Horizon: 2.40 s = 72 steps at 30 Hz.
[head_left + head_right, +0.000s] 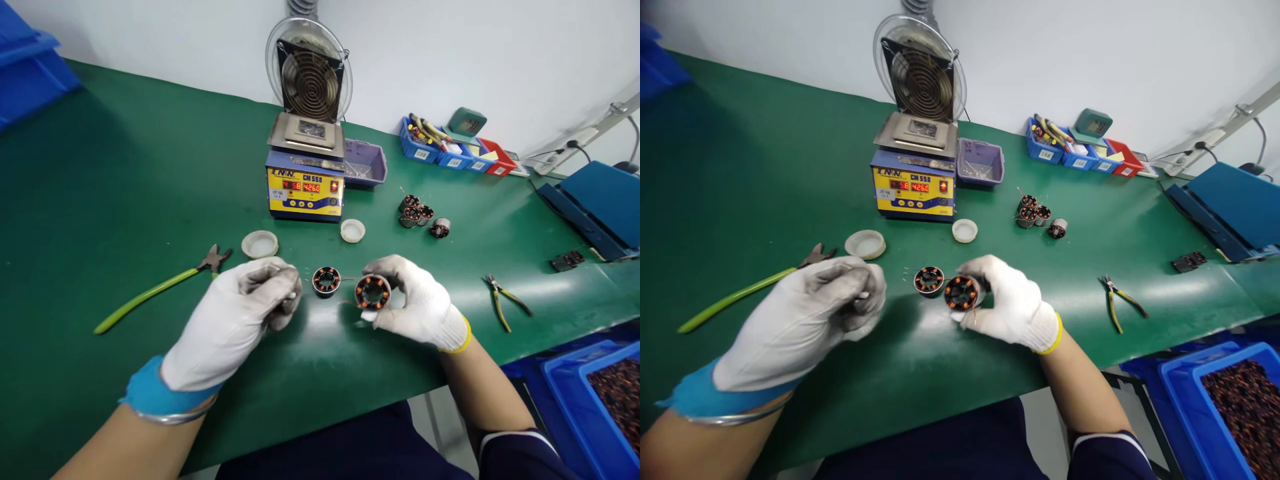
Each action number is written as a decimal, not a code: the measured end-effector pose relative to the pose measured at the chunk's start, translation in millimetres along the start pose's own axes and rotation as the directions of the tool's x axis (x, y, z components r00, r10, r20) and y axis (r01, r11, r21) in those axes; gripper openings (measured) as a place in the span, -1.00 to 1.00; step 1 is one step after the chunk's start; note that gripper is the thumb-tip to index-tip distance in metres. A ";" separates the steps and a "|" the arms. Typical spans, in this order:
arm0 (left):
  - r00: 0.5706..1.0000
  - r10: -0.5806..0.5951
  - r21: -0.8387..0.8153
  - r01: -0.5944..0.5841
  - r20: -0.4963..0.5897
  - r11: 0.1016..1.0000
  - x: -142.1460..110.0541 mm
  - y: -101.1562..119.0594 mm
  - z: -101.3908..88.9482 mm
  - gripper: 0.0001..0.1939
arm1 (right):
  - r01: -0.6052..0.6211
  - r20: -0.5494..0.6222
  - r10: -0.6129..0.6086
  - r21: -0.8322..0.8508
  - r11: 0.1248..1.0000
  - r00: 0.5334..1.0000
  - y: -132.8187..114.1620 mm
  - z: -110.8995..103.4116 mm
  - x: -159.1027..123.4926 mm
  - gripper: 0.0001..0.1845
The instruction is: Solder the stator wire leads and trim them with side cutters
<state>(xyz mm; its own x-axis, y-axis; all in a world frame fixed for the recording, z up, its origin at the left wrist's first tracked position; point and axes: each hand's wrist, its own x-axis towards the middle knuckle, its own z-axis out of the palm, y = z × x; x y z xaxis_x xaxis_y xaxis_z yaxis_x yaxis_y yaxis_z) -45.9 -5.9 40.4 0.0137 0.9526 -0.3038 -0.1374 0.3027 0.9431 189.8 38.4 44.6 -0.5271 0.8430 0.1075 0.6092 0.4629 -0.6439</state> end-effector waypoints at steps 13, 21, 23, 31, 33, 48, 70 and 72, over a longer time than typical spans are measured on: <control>0.809 0.100 0.669 -0.542 0.580 0.509 -9.5 -57.7 41.0 -0.77 | -0.234 0.013 0.287 -0.545 0.805 0.958 39.9 -4.8 105.8 -0.43; 0.826 0.089 0.708 -0.528 0.557 0.469 -9.6 -54.1 37.2 -0.74 | -0.213 0.129 0.310 -0.485 0.848 0.942 42.3 -10.5 124.7 -0.52; 0.831 0.079 0.714 -0.517 0.550 0.472 -10.3 -54.4 37.3 -0.74 | -0.227 0.101 0.300 -0.442 0.868 0.949 44.1 -10.4 123.5 -0.50; 0.837 0.061 0.724 -0.505 0.544 0.470 -10.7 -52.5 35.7 -0.75 | 0.021 0.000 -0.033 -0.784 0.621 0.999 31.0 -8.7 114.3 -0.62; 0.839 0.058 0.727 -0.500 0.540 0.470 -10.4 -52.8 36.5 -0.76 | 0.104 0.097 -0.042 -0.840 0.532 0.994 27.4 -4.1 117.5 -0.72; 0.836 0.030 0.769 -0.516 0.547 0.377 -15.2 -48.6 38.4 -0.78 | -0.016 -0.131 -0.193 -0.863 0.505 0.972 0.5 -34.5 204.5 -0.53; 0.811 -0.114 0.783 -0.503 0.574 0.366 -8.2 -32.6 38.3 -0.69 | -0.135 -0.234 0.026 -0.464 0.876 0.972 -19.4 -51.2 314.2 -0.54; 0.810 -0.121 0.784 -0.500 0.574 0.368 -8.0 -32.4 38.4 -0.68 | -0.129 -0.222 0.043 -0.389 0.912 0.974 -21.8 -48.4 321.0 -0.51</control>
<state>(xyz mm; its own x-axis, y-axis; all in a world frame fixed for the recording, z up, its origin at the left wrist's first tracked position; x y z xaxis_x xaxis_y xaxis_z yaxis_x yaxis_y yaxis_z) -3.6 -22.3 17.5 0.5962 0.7513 -0.2830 0.7187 -0.3424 0.6052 36.0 312.2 129.8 -0.3551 0.9021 0.2452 0.8544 0.4197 -0.3065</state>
